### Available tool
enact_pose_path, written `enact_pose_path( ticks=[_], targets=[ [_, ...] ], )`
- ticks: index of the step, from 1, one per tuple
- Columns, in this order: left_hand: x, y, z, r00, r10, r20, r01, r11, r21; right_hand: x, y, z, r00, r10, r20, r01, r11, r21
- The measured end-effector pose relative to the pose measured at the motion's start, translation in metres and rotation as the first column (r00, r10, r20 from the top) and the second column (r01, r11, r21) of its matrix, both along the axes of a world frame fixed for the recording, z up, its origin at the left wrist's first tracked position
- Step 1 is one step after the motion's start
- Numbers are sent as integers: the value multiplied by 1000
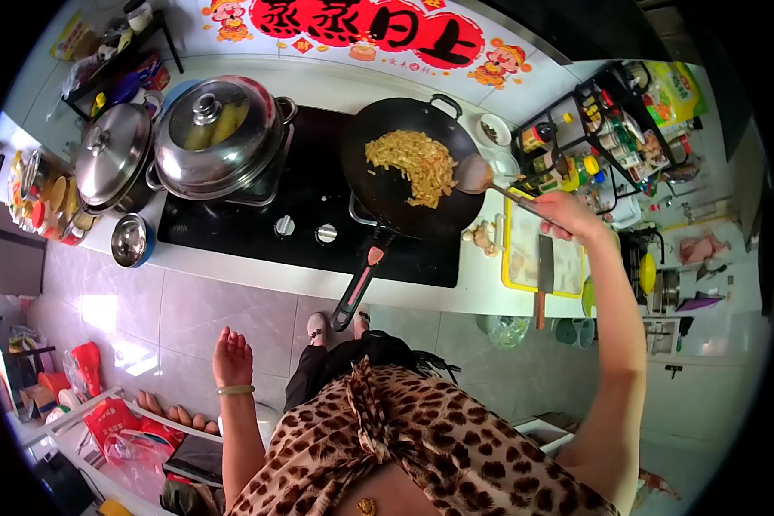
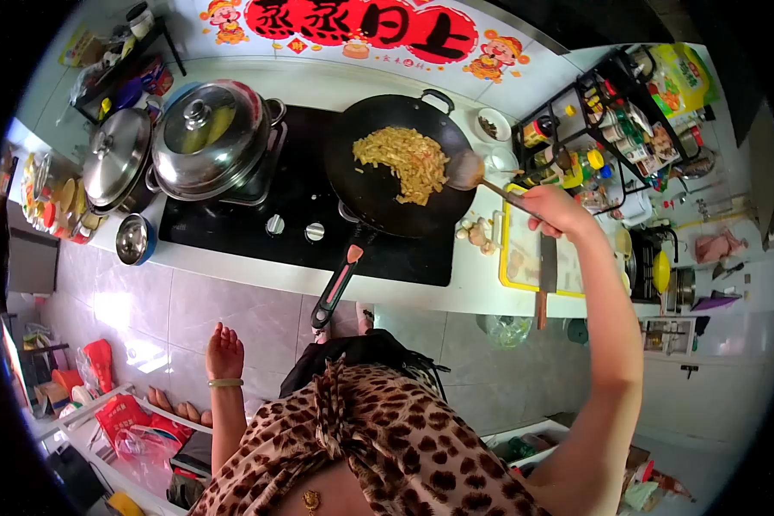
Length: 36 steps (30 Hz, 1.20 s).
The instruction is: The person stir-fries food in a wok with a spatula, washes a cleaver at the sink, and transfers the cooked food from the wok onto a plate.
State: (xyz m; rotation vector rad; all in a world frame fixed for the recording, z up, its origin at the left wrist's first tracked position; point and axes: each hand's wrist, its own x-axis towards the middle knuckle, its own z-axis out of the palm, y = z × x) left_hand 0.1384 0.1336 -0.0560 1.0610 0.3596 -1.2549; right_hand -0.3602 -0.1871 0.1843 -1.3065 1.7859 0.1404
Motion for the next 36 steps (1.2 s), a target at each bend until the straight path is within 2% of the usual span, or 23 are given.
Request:
enact_pose_path(
  ticks=[1, 2, 3, 5, 6, 7, 9, 10, 11, 12, 13, 15, 16, 17, 19, 23, 26, 27, 29, 31, 33, 35, 36],
  targets=[
    [-2, 2, 2, 1000, 6, 7, -6, 1000, -4, -1, -14, -23, 1000, 15, 6, -15, 1000, 0],
    [-4, 4, 8, 1000, 11, 24, -12, 999, 34, -3, -24, -51, 967, -70, 246, 60, 997, 49],
    [-6, 7, 9, 999, 22, 33, -23, 998, 55, -3, -32, -71, 872, -160, 463, 119, 986, 117],
    [-7, 15, 10, 999, 30, 41, -32, 998, 61, 18, -27, -98, 814, -151, 561, 136, 988, 68],
    [-8, 18, 10, 999, 27, 40, -29, 998, 58, 25, -16, -103, 809, -89, 582, 110, 994, -1],
    [-9, 21, 11, 999, 24, 38, -26, 998, 54, 28, -5, -105, 842, 55, 537, 9, 993, -116],
    [-12, 19, 11, 999, 28, 33, -31, 995, 96, 28, 41, -97, 923, 278, 265, -147, 894, -424],
    [-13, 17, 11, 999, 27, 29, -30, 994, 108, 28, 58, -86, 925, 277, 261, -147, 892, -426],
    [-13, 15, 9, 1000, 26, 17, -28, 993, 118, 29, 74, -72, 899, 435, -56, -385, 721, -576],
    [-13, 14, 7, 1000, 24, 10, -25, 992, 122, 31, 88, -60, 779, 496, -384, -617, 493, -614],
    [-12, 12, 5, 1000, 21, 3, -22, 992, 127, 36, 101, -52, 779, 493, -387, -617, 493, -614],
    [-12, 8, 1, 1000, -7, -2, 7, 997, 71, 54, 118, -42, 698, 483, -529, -708, 579, -405],
    [-13, 5, 1, 1000, -19, -4, 19, 999, 50, 69, 120, -40, 649, 486, -585, -742, 572, -349],
    [-15, 1, 1, 1000, -23, 6, 23, 998, 57, 76, 113, -53, 652, 477, -589, -738, 577, -349],
    [-16, -8, 5, 999, -43, 22, 42, 997, 59, 80, 86, -85, 597, 391, -700, -774, 509, -376],
    [-10, -17, 19, 996, -63, 66, 62, 998, 27, 67, 59, -66, 649, 372, -664, -728, 557, -400],
    [-6, -11, 11, 996, -48, 69, 47, 999, 20, 67, 90, -20, 564, 521, -641, -786, 576, -224],
    [-5, -8, 8, 997, -42, 64, 40, 999, 28, 72, 87, -28, 563, 520, -643, -787, 574, -226],
    [-4, -2, 1, 998, -30, 56, 28, 999, 45, 85, 86, -56, 609, 498, -617, -783, 501, -368],
    [-8, -2, 5, 999, -26, 40, 23, 997, 72, 99, 63, -65, 614, 445, -652, -776, 493, -394],
    [-11, -4, 12, 998, -41, 40, 38, 997, 72, 93, 44, -65, 734, 397, -552, -653, 636, -411],
    [-18, -15, 18, 997, -66, 29, 64, 996, 61, 59, 39, -42, 874, 377, -307, -482, 760, -436],
    [-23, -24, 19, 983, -154, 95, 153, 988, 25, 39, 40, -31, 836, 441, -326, -548, 660, -514]
  ],
)
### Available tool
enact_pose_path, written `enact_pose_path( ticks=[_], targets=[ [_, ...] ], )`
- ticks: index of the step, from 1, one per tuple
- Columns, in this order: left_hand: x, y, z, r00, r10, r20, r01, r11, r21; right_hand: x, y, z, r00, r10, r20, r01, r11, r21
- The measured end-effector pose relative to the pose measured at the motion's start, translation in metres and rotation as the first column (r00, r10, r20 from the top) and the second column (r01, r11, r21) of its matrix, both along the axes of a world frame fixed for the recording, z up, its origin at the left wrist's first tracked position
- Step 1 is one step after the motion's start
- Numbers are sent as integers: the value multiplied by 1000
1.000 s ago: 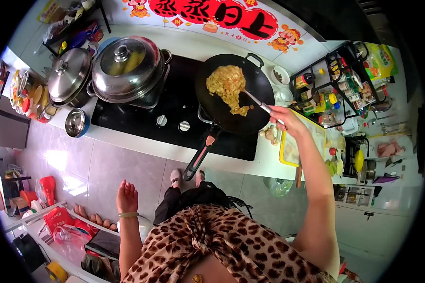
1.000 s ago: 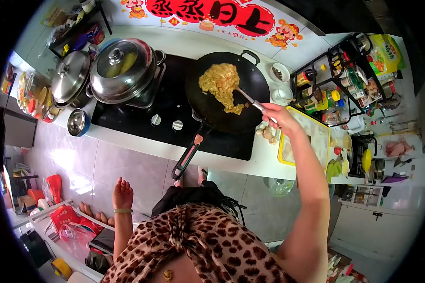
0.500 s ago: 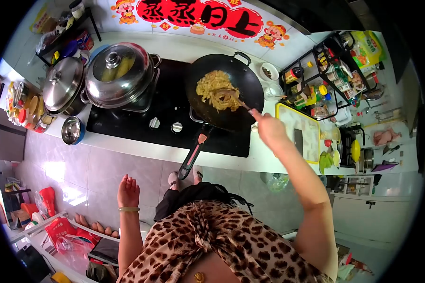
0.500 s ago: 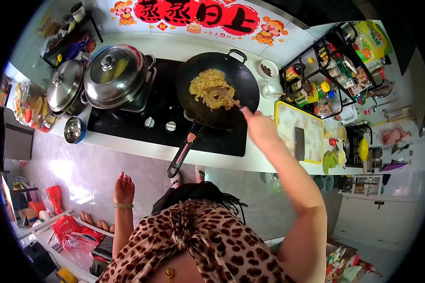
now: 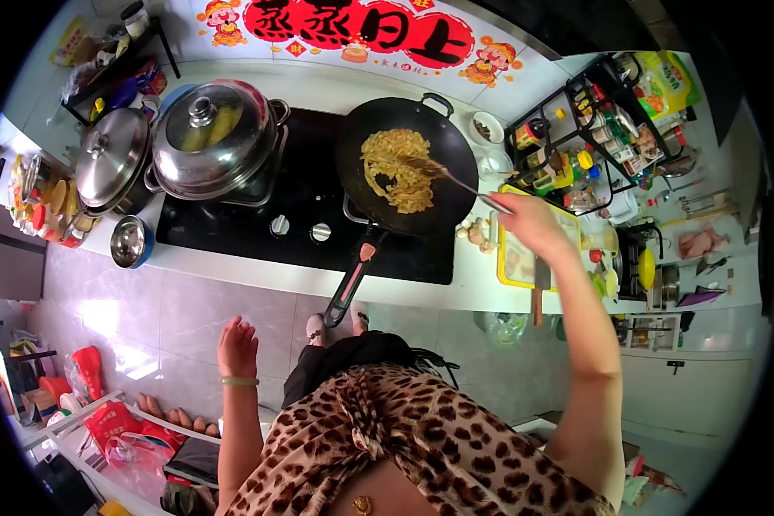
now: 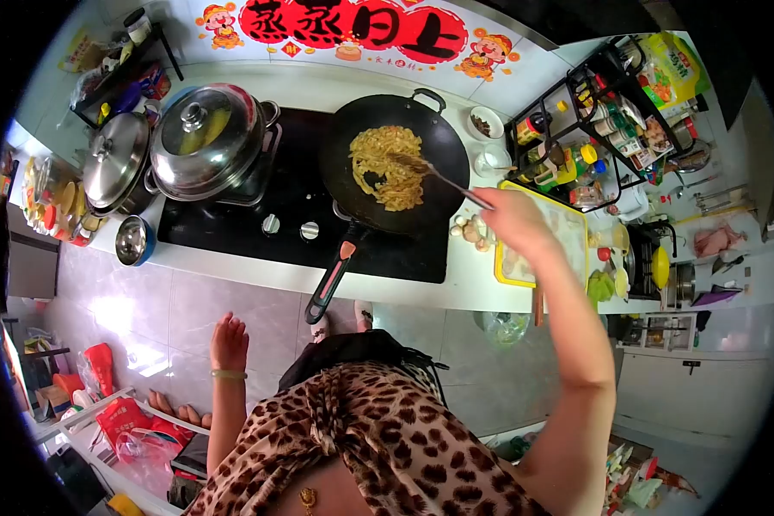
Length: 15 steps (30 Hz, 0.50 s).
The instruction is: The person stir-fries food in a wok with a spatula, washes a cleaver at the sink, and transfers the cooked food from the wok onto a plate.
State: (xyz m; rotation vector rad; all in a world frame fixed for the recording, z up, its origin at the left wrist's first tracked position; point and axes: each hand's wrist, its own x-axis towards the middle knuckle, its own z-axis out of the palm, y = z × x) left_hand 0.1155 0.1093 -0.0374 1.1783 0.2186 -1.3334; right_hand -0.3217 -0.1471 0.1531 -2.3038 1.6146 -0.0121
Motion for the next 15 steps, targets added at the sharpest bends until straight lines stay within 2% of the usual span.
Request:
enact_pose_path(
  ticks=[2, 3, 5, 7, 8, 9, 11, 13, 15],
  targets=[
    [-17, -31, 19, 987, -111, 116, 110, 994, 18, -32, -7, 13, 965, -228, 127, 196, 955, 224],
    [-26, -46, 29, 971, -165, 173, 161, 986, 33, -29, -11, 30, 940, -330, 92, 290, 910, 296],
    [-37, -66, 36, 953, -226, 200, 237, 971, -33, -39, -42, 23, 895, -439, 78, 359, 813, 458],
    [-47, -81, 40, 936, -267, 228, 283, 958, -40, -44, -81, -5, 841, -516, 166, 312, 711, 630],
    [-51, -87, 41, 915, -316, 251, 338, 940, -48, -46, -96, -21, 787, -563, 252, 215, 633, 744],
    [-54, -95, 42, 916, -310, 256, 331, 943, -41, -42, -102, -38, 789, -558, 256, 204, 631, 748],
    [-64, -110, 41, 844, -424, 329, 426, 902, 70, -27, -104, -64, 690, -572, 444, 9, 620, 785],
    [-69, -125, 24, 789, -489, 373, 492, 865, 92, -10, -76, -62, 693, -526, 494, 0, 684, 729],
    [-73, -142, 10, 622, -570, 537, 614, 781, 118, -14, -44, -58, 810, -326, 487, -4, 828, 560]
  ],
)
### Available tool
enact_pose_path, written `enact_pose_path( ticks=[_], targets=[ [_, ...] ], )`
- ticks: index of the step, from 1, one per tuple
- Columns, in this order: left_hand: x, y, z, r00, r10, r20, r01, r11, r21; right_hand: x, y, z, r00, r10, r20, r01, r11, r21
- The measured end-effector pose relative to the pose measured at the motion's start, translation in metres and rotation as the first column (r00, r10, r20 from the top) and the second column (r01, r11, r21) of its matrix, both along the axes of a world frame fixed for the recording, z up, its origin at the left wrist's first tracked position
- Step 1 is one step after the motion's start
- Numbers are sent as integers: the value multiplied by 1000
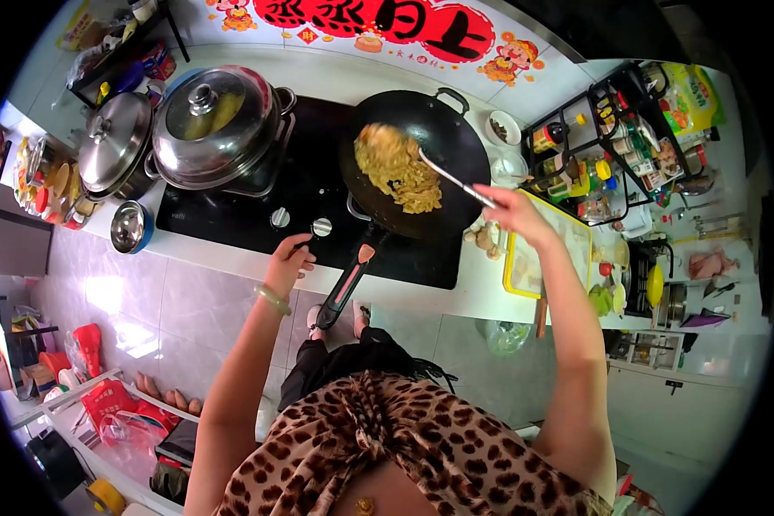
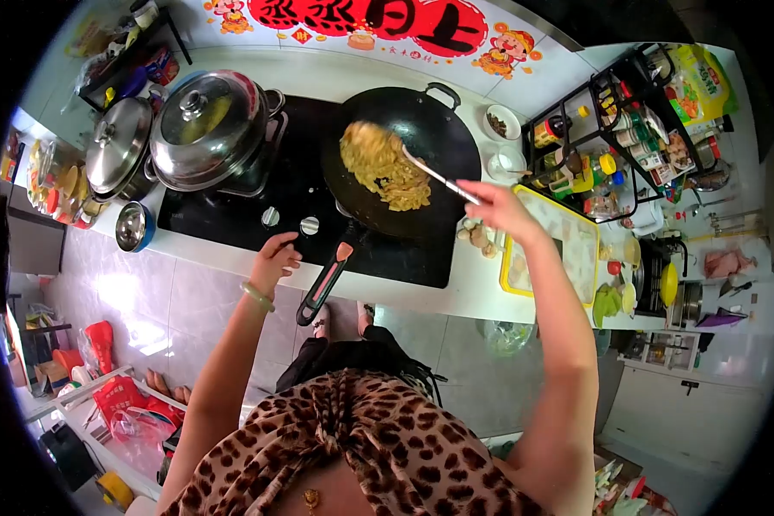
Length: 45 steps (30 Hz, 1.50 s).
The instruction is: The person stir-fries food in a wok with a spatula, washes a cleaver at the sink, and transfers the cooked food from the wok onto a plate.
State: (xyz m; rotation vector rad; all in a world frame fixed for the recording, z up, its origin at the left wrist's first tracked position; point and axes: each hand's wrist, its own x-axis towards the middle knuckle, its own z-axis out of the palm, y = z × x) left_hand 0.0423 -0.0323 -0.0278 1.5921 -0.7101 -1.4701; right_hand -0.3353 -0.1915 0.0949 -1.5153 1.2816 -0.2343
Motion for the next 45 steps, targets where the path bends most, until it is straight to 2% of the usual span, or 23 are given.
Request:
enact_pose_path(
  ticks=[1, 3, 5, 9, 12, 16, 18, 20, 23, 24, 25, 26, 28, 30, 31, 32, 34, 35, 36, 38, 41, 43, 45],
  targets=[
    [-4, -8, -4, 1000, -6, -3, 6, 1000, -1, -7, 20, -1, 990, 76, -116, -106, 955, -276],
    [-10, -18, -9, 993, -84, 82, 83, 996, 7, -12, 66, 12, 962, 114, -249, -231, 826, -514],
    [-16, -27, -16, 993, -88, 83, 87, 996, 13, 1, 101, 48, 753, 56, -656, -462, 754, -466],
    [-27, -40, -21, 990, -57, 127, 56, 998, 16, 36, 99, 27, 571, -24, -821, -561, 718, -411],
    [-32, -48, -20, 972, -8, 234, 13, 1000, -20, 48, 53, 9, 576, -125, -808, -548, 674, -495],
    [-34, -56, -29, 939, 2, 344, 1, 1000, -9, 31, 65, 63, 645, -78, -760, -505, 703, -501],
    [-31, -60, -51, 861, 18, 508, 41, 994, -105, 25, 88, 79, 516, 16, -856, -551, 772, -317],
    [-33, -56, -24, 810, 34, 586, 86, 981, -176, 41, 94, 63, 490, 40, -871, -587, 753, -296],
    [-32, -62, -4, 651, -153, 743, 261, 965, -30, 54, 78, 21, 545, -7, -838, -568, 732, -376],
    [-29, -65, -4, 651, -151, 744, 260, 965, -31, 53, 66, 14, 611, -51, -790, -529, 716, -455],
    [-23, -67, -5, 561, -210, 801, 387, 922, -30, 52, 57, 11, 671, -91, -735, -483, 699, -527],
    [-19, -67, -7, 462, -260, 848, 509, 861, -14, 39, 53, 19, 827, -61, -559, -268, 831, -487],
    [-14, -70, -1, 427, -297, 854, 570, 822, 1, 1, 50, 39, 934, -17, -358, -164, 868, -470],
    [-9, -71, -2, 218, -333, 917, 735, 674, 70, -3, 54, 95, 902, -157, -403, 98, 982, -162],
    [-7, -71, -3, 125, -338, 933, 783, 611, 116, -16, 43, 98, 902, -138, -409, 114, 990, -82],
    [-7, -66, -1, 125, -342, 931, 776, 619, 123, -26, 29, 98, 903, -119, -412, 132, 991, 3],
    [-10, -50, 8, 326, -213, 921, 644, 763, -51, -34, 0, 71, 898, -129, -421, 179, 980, 82],
    [-11, -38, 17, 419, -92, 904, 549, 818, -172, -41, -14, 43, 950, -214, -227, 264, 939, 220],
    [-7, -24, 24, 413, -89, 907, 544, 823, -167, -45, -24, 16, 946, -322, -39, 313, 874, 371],
    [2, 9, 30, 719, -51, 693, 295, 925, -239, -30, -27, -29, 918, -353, 181, 259, 878, 402],
    [29, 72, 8, 747, -49, 662, 210, 964, -165, 14, 5, -31, 949, -226, 221, 194, 969, 156],
    [50, 119, -29, 797, -86, 598, 145, 988, -52, 18, 33, -19, 995, -86, -55, 75, 981, -176],
    [67, 165, -69, 881, -92, 465, 47, 993, 108, 19, 73, 7, 938, -2, -346, -173, 864, -473]
  ],
)
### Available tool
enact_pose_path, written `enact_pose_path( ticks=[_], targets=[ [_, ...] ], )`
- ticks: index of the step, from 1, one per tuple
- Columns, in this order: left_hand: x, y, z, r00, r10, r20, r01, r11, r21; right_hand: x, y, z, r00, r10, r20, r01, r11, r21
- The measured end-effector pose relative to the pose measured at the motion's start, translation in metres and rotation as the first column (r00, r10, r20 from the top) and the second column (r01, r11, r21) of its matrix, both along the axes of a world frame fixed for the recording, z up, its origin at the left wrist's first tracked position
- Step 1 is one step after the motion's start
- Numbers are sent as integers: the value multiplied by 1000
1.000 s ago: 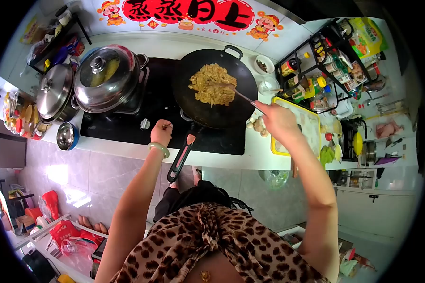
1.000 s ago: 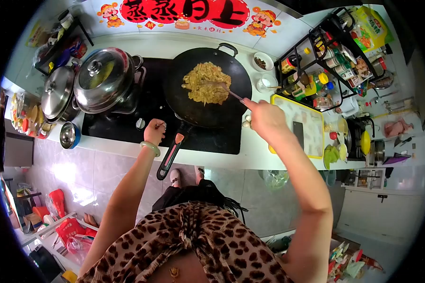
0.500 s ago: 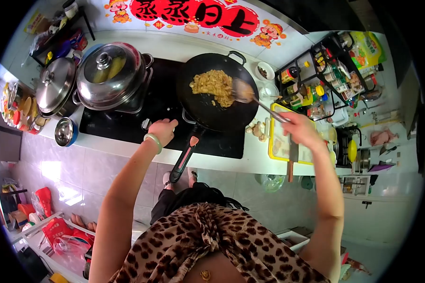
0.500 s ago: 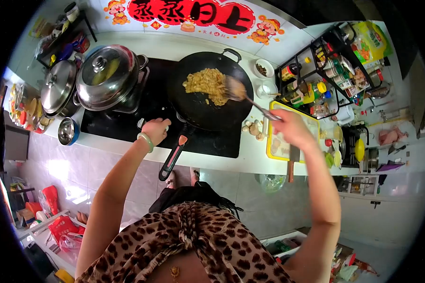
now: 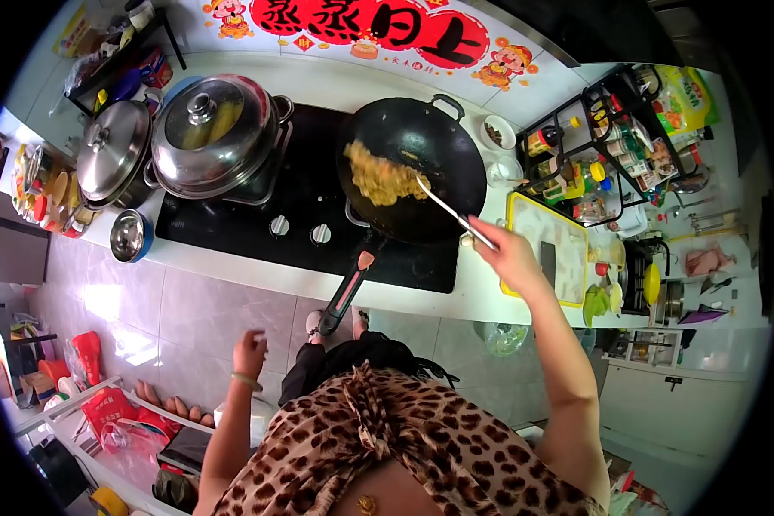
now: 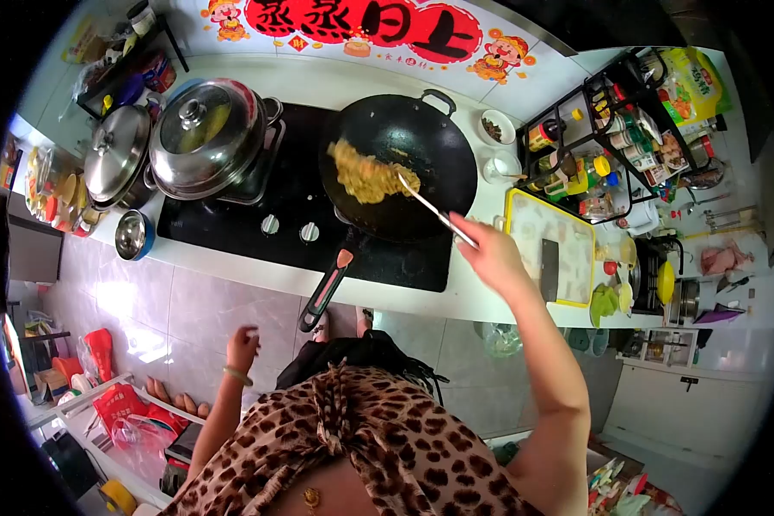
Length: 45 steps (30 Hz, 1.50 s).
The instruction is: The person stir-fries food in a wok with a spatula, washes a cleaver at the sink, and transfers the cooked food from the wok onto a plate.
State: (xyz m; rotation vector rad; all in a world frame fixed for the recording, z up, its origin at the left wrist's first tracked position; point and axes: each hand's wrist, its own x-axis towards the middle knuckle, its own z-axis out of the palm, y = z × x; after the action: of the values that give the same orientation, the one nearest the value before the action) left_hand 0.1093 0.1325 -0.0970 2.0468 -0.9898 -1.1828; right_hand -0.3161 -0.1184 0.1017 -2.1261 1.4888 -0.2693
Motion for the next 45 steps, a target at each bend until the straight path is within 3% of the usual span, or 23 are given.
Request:
enact_pose_path(
  ticks=[1, 2, 4, 7, 9, 13, 15, 19, 21, 23, 25, 26, 27, 30, 31, 33, 35, 37, 39, 41, 42, 43, 45],
  targets=[
    [6, 21, -14, 997, 68, -48, -62, 992, 108, 1, 18, 15, 983, 67, -174, -91, 987, -135],
    [12, 43, -27, 986, 143, -84, -122, 969, 217, 5, 36, 28, 983, 64, -174, -89, 987, -135],
    [18, 74, -48, 953, 276, -122, -213, 903, 374, 15, 55, 47, 908, 66, -414, -93, 995, -45],
    [26, 109, -64, 888, 439, -138, -312, 796, 519, 30, 36, 17, 819, 3, -574, -99, 986, -136],
    [32, 118, -69, 854, 502, -138, -354, 754, 554, 26, 6, -4, 852, -18, -524, -111, 971, -214],
    [49, 113, -73, 826, 542, -157, -383, 743, 549, 26, 2, 15, 862, -48, -504, -41, 986, -164],
    [54, 101, -70, 825, 537, -175, -377, 754, 538, 30, 27, 36, 822, 57, -567, -97, 994, -41],
    [52, 79, -64, 822, 526, -218, -362, 778, 513, 51, 11, 14, 825, 6, -565, -82, 991, -109],
    [51, 72, -62, 854, 487, -180, -341, 787, 514, 44, -15, 4, 840, -33, -541, -78, 980, -182],
    [52, 68, -63, 879, 449, -159, -317, 801, 507, 27, -27, 20, 932, -66, -356, 39, 996, -82],
    [52, 71, -67, 871, 455, -184, -322, 813, 486, -25, -35, 23, 994, 60, -90, -72, 987, -145],
    [51, 73, -70, 867, 460, -194, -325, 815, 481, -27, -30, 52, 992, -110, -62, 115, 990, 78],
    [51, 77, -71, 865, 460, -200, -318, 811, 491, -24, -27, 85, 959, -275, -71, 284, 911, 298],
    [51, 89, -69, 860, 480, -173, -330, 782, 528, -43, -56, 97, 912, -395, -115, 393, 755, 525],
    [52, 93, -68, 862, 480, -162, -331, 776, 537, -52, -70, 81, 915, -388, -111, 385, 756, 530],
    [53, 101, -67, 865, 481, -142, -333, 762, 555, -67, -96, 31, 907, -412, 83, 220, 633, 742],
    [49, 103, -57, 840, 528, -126, -372, 728, 576, -49, -98, -10, 821, -488, 297, 91, 625, 775],
    [46, 103, -47, 837, 534, -118, -380, 723, 577, -18, -84, -27, 769, -491, 409, 42, 678, 734],
    [49, 105, -42, 850, 515, -113, -367, 732, 574, 5, -55, -17, 886, -353, 300, 140, 821, 554],
    [46, 101, -48, 844, 518, -140, -367, 748, 553, 8, -18, -10, 981, -136, 136, 105, 971, 214],
    [44, 98, -52, 841, 518, -155, -366, 755, 544, 9, 0, -1, 1000, 11, -23, -13, 998, -66],
    [44, 95, -57, 834, 528, -163, -371, 754, 543, 9, 20, 12, 1000, 12, -28, -14, 997, -71],
    [46, 95, -62, 824, 541, -168, -380, 749, 543, 13, 48, 32, 936, 14, -351, -51, 994, -97]
  ],
)
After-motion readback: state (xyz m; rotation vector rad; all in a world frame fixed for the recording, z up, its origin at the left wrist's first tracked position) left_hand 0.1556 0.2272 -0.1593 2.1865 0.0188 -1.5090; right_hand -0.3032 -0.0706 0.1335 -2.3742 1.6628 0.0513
